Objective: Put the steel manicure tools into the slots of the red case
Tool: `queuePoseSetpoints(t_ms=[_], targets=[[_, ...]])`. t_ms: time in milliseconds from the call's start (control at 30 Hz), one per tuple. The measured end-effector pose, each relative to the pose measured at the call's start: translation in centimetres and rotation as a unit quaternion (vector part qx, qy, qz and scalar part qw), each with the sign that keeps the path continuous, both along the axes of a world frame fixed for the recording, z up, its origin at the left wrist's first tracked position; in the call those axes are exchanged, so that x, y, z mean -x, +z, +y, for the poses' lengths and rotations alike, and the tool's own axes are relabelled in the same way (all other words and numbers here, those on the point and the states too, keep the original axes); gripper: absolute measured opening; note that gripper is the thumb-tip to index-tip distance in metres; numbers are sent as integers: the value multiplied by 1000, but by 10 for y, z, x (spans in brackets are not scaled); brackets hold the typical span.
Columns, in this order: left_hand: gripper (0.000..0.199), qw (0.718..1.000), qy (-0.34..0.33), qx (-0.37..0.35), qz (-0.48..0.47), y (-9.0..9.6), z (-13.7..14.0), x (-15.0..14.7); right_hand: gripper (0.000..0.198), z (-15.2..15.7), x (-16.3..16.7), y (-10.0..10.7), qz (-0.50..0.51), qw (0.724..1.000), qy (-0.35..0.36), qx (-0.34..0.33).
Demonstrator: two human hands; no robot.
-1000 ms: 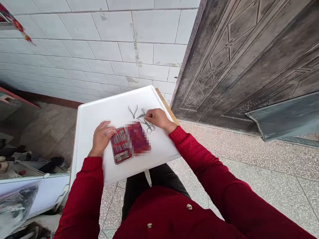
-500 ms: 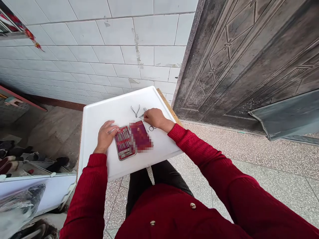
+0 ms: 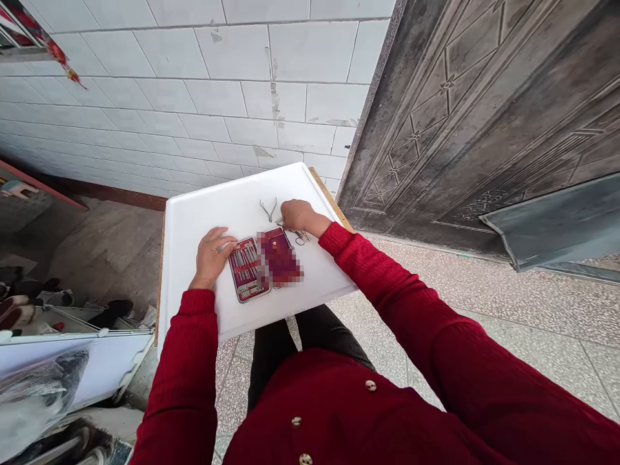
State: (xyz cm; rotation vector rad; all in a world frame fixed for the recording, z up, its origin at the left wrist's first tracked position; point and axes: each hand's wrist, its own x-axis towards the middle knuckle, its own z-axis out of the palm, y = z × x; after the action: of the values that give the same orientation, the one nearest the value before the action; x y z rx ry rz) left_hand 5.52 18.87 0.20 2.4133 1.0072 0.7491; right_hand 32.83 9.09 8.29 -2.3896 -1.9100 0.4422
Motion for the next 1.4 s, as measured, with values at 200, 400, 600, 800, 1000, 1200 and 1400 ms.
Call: queuePoseSetpoints(t_ms=[200,400,600,800,1000,1200,1400], targets=[[23,1000,3,-1,15,0,0,1,3,0,-13,-7,78,996,-13,-38],[25,1000,3,4,7,0,0,1,20,-7,-27,-14,341,934,-34,-105],[29,1000,-6,3,-3,0,0,0,21,-21,-15,-15,510,855,-21,-88],[23,1000,-3,-1,11,0,0,-2,16,-32,-6,-30,570,816,-25,-95],[22,1000,4,3,9,1,-1,-3,35,-34,-4,-44,611,786,-45,-84],[22,1000,2,5,13,1,-1,-2,31,-34,-5,-50,614,784,-32,-84],[23,1000,0,7,13,3,-1,-3,25,-35,-5,-52,596,796,-32,-102]])
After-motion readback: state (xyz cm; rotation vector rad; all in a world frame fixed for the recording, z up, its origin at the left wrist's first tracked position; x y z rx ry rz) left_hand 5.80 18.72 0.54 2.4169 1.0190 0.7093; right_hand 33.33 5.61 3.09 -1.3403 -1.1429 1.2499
